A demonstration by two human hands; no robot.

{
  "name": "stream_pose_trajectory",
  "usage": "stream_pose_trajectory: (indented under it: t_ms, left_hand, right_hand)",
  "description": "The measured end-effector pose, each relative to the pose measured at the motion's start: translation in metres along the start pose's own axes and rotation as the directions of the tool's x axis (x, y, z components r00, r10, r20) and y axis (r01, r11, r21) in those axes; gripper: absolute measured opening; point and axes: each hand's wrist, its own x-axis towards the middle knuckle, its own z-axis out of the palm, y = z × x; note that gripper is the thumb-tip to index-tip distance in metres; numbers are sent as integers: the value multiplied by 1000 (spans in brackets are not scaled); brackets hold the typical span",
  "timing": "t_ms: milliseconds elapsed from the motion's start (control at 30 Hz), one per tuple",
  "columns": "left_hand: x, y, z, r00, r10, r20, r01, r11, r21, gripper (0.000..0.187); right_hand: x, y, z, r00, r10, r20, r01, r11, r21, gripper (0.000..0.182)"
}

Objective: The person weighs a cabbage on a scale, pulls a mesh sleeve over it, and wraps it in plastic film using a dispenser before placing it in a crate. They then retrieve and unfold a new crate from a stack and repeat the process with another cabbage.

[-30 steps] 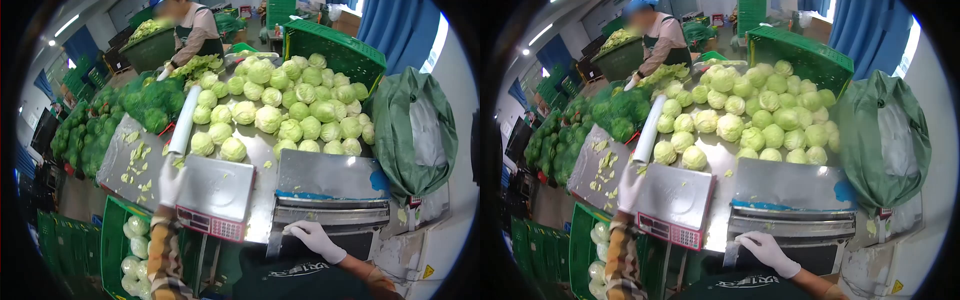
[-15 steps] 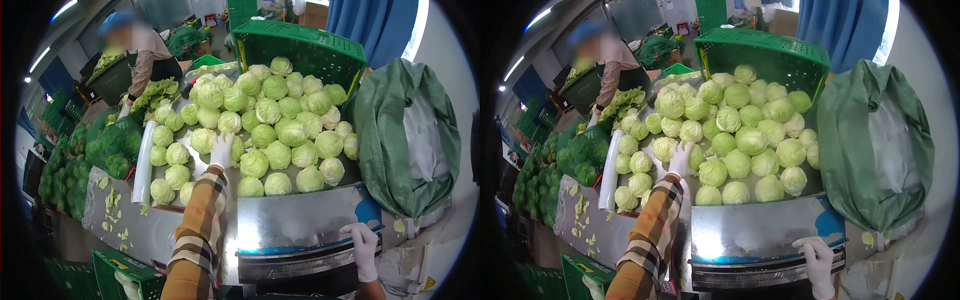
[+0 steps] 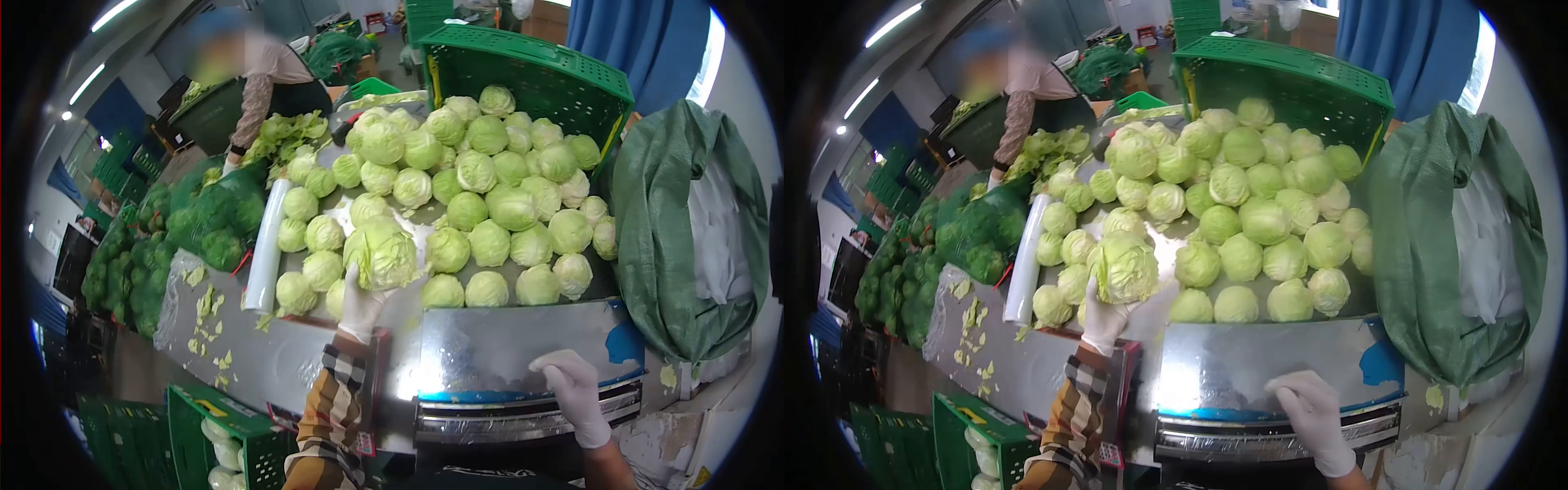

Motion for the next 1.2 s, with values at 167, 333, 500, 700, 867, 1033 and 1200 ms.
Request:
stream_pose_trajectory:
  t_ms: [167, 333, 500, 700, 867, 1033, 1200]
  left_hand:
    - [-89, -6, 45, 996, 89, -23, -84, 981, 176, 67]
    - [-150, -26, 97, 897, 439, -52, -329, 742, 584, 95]
    - [-188, -23, 110, 783, 617, 76, -456, 486, 745, 108]
    - [-219, -2, 102, 655, 741, 146, -482, 261, 836, 109]
    - [-232, 11, 80, 661, 749, 48, -435, 331, 837, 109]
    - [-241, 13, 66, 629, 777, 7, -468, 372, 802, 107]
    - [-245, 37, 64, 620, 783, -41, -436, 387, 813, 107]
  right_hand:
    - [12, -36, 65, 891, -420, 175, 431, 902, -29, 59]
    - [13, -85, 115, 877, -473, 90, 480, 872, -94, 69]
    - [-3, -80, 126, 982, -183, 48, 169, 962, 216, 52]
    - [-11, -93, 118, 880, -127, 457, -133, 859, 495, 29]
    - [-30, -125, 133, 765, -552, 330, 497, 833, 241, 19]
    - [-34, -136, 175, 773, -543, 328, 520, 838, 163, 35]
    - [-3, -146, 217, 701, -574, 424, 605, 793, 72, 37]
